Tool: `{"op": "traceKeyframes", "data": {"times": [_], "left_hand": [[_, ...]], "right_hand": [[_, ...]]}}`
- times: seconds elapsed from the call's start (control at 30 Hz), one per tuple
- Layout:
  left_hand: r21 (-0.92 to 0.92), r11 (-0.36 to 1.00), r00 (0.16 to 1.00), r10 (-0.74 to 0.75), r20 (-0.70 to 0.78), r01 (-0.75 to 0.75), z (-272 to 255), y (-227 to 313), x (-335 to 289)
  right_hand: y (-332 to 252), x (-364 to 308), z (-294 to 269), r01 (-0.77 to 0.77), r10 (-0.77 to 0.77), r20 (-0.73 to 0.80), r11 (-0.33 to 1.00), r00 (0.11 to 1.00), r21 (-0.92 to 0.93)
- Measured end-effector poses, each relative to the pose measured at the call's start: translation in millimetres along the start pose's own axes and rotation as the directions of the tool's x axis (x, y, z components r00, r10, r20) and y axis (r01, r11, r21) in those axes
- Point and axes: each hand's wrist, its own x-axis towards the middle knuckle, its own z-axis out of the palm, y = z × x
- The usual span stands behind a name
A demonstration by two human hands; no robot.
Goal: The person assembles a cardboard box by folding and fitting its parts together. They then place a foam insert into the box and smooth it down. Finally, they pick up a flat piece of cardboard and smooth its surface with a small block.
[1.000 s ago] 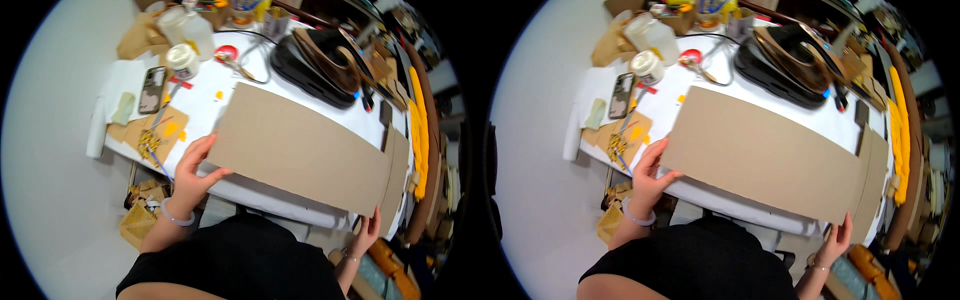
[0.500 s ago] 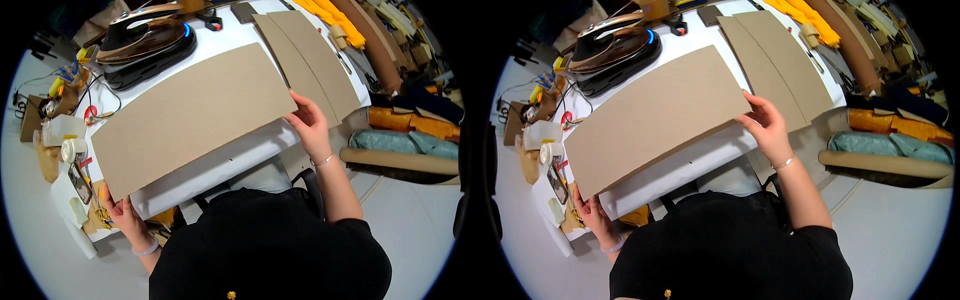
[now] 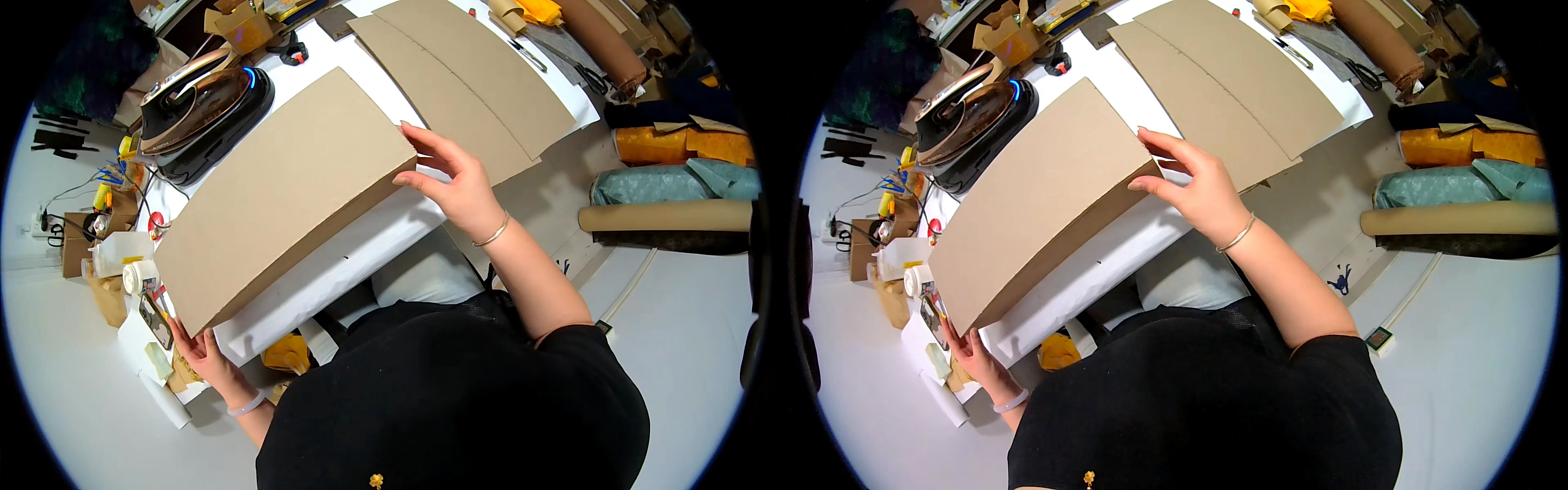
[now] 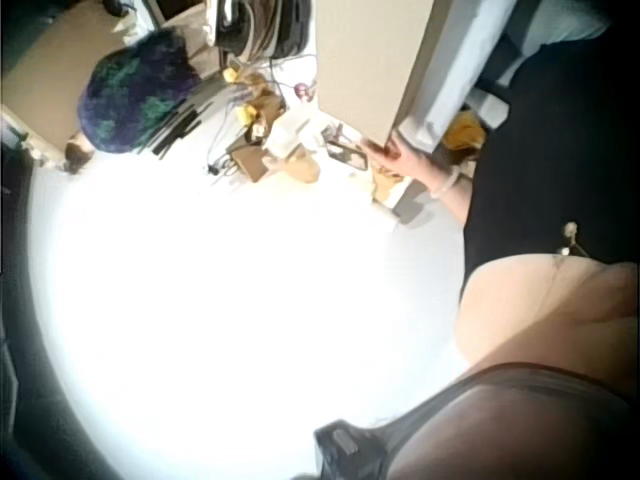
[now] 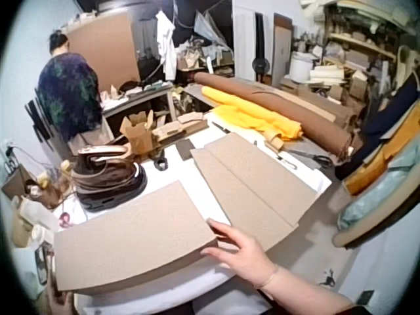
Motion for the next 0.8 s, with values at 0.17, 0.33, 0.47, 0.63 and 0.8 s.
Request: {"op": "traceKeyframes", "data": {"times": [0.17,0.33,0.47,0.63,0.8], "left_hand": [[0.602,0.589,0.820,0.530,0.217,-0.539,25.5,73.7,-5.9],[0.568,0.605,0.830,0.393,0.396,-0.558,76.9,123.7,14.1],[0.472,0.878,0.997,0.061,0.050,-0.077,25.6,80.0,60.2],[-0.070,0.894,0.893,-0.446,-0.055,0.442,-26.5,37.1,42.0],[-0.147,0.922,0.933,-0.358,0.040,0.360,-10.3,28.6,17.4]], "right_hand": [[-6.8,3.9,-7.8,0.179,-0.178,0.027,0.948,0.984,-0.263],[-13.8,7.0,-16.5,0.239,-0.231,0.065,0.917,0.971,-0.318],[-12.8,14.8,-11.6,0.119,-0.117,0.025,0.989,0.993,-0.086],[-0.3,31.1,-2.9,0.112,-0.114,0.062,0.993,0.992,0.022],[2.9,36.9,-0.1,0.168,-0.162,0.105,0.984,0.981,-0.057]]}}
